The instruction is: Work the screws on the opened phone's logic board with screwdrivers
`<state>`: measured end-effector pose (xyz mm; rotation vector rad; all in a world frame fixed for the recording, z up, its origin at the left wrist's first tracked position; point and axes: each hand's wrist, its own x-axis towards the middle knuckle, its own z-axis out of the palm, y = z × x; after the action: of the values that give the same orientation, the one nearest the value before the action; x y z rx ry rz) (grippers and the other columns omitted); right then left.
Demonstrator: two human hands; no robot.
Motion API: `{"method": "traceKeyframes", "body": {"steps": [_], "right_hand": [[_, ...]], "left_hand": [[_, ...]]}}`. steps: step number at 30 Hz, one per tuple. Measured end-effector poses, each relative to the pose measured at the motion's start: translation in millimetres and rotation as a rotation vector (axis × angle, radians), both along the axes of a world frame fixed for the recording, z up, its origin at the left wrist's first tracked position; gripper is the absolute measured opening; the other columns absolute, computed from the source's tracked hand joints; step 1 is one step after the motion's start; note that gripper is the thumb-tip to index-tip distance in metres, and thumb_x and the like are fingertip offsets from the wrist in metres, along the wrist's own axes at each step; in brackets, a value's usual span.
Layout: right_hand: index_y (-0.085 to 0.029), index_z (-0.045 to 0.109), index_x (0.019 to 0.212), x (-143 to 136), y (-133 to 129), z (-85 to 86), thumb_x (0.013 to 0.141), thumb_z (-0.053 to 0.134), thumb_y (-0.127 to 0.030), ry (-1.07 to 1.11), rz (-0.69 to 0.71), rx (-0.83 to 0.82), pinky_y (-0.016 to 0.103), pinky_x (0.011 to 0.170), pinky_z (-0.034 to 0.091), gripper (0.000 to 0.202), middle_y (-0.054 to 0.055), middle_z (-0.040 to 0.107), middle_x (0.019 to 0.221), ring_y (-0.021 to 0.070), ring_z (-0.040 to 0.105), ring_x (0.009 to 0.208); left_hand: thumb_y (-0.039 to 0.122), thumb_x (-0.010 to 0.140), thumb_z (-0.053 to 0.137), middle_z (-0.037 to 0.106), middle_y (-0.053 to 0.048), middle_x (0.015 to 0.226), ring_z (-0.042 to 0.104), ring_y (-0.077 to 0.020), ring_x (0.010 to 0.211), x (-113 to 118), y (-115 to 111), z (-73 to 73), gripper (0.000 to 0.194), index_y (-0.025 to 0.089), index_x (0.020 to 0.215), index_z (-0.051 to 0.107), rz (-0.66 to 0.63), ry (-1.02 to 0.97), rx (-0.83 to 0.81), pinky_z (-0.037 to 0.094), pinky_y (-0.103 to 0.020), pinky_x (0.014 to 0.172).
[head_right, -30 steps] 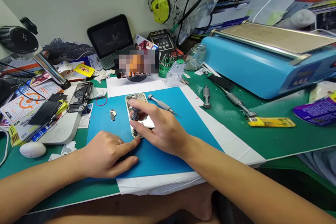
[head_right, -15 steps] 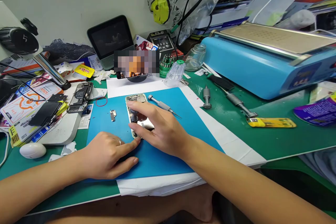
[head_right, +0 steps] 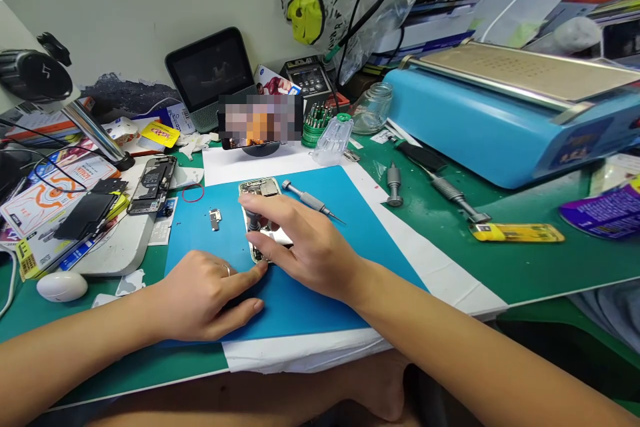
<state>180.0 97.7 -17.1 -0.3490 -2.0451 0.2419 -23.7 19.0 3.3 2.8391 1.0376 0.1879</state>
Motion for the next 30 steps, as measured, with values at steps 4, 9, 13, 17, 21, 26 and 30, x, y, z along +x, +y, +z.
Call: {"method": "traceKeyframes", "body": {"steps": [4, 9, 13, 17, 21, 26, 30], "right_hand": [[-0.027, 0.044, 0.15, 0.2, -1.1, -1.0, 0.099, 0.062, -0.017, 0.011, -0.012, -0.007, 0.036, 0.08, 0.068, 0.054, 0.009, 0.077, 0.112, 0.0202, 0.076, 0.088], [-0.028, 0.044, 0.15, 1.7, -1.2, -4.6, 0.099, 0.064, -0.02, 0.029, -0.067, -0.03, 0.035, 0.078, 0.067, 0.055, 0.01, 0.076, 0.116, 0.0192, 0.075, 0.083], [-0.03, 0.044, 0.15, 2.0, -1.4, -6.8, 0.098, 0.066, -0.019, 0.037, -0.068, -0.042, 0.036, 0.079, 0.066, 0.058, 0.01, 0.076, 0.117, 0.0198, 0.075, 0.084], [-0.035, 0.048, 0.148, 2.2, -2.3, -7.2, 0.096, 0.068, -0.018, 0.122, -0.037, -0.159, 0.036, 0.08, 0.066, 0.058, 0.006, 0.072, 0.115, 0.0193, 0.074, 0.086], [-0.037, 0.052, 0.143, 1.6, -3.0, -2.3, 0.095, 0.069, -0.017, 0.242, 0.043, -0.379, 0.032, 0.08, 0.065, 0.054, 0.001, 0.07, 0.102, 0.0176, 0.073, 0.09], [-0.035, 0.055, 0.136, -2.2, -2.6, 4.1, 0.098, 0.068, -0.021, 0.308, 0.126, -0.576, 0.027, 0.078, 0.065, 0.043, 0.0, 0.072, 0.098, 0.0149, 0.072, 0.089], [-0.035, 0.056, 0.132, -4.7, -1.3, 4.1, 0.097, 0.07, -0.027, 0.343, 0.154, -0.643, 0.027, 0.079, 0.064, 0.039, 0.0, 0.074, 0.099, 0.0148, 0.073, 0.091]], "left_hand": [[0.037, 0.107, 0.044, 0.073, -0.002, 0.07, 0.07, -0.0218, 0.056, -0.3, -0.9, 0.3, 0.044, 0.007, 0.134, 0.061, 0.002, -0.001, 0.001, 0.043, -0.037, 0.048], [0.037, 0.106, 0.046, 0.073, -0.003, 0.069, 0.07, -0.0217, 0.056, -0.3, -1.5, 0.6, 0.044, 0.006, 0.134, 0.061, 0.0, -0.008, -0.004, 0.042, -0.036, 0.048], [0.035, 0.106, 0.046, 0.072, -0.004, 0.067, 0.067, -0.0213, 0.053, -0.2, -0.9, -0.8, 0.043, 0.005, 0.131, 0.064, -0.011, -0.063, -0.006, 0.039, -0.034, 0.047], [0.032, 0.103, 0.051, 0.064, 0.001, 0.056, 0.059, -0.0154, 0.046, -0.4, 0.4, -1.5, 0.034, 0.01, 0.115, 0.074, 0.156, -0.36, 0.033, 0.035, -0.028, 0.047], [0.029, 0.094, 0.067, 0.051, 0.008, 0.051, 0.047, -0.0093, 0.043, -0.1, 4.0, -0.5, 0.024, 0.015, 0.111, 0.076, 0.474, -0.563, -0.091, 0.033, -0.022, 0.049], [0.026, 0.093, 0.071, 0.054, 0.008, 0.055, 0.043, -0.0088, 0.046, 0.1, 6.2, -1.5, 0.025, 0.019, 0.116, 0.078, 0.485, -0.525, -0.169, 0.032, -0.021, 0.051], [0.026, 0.097, 0.066, 0.061, 0.005, 0.058, 0.046, -0.0093, 0.047, -0.5, 6.3, -1.7, 0.019, 0.02, 0.108, 0.08, 0.477, -0.51, -0.163, 0.032, -0.022, 0.052]]}}
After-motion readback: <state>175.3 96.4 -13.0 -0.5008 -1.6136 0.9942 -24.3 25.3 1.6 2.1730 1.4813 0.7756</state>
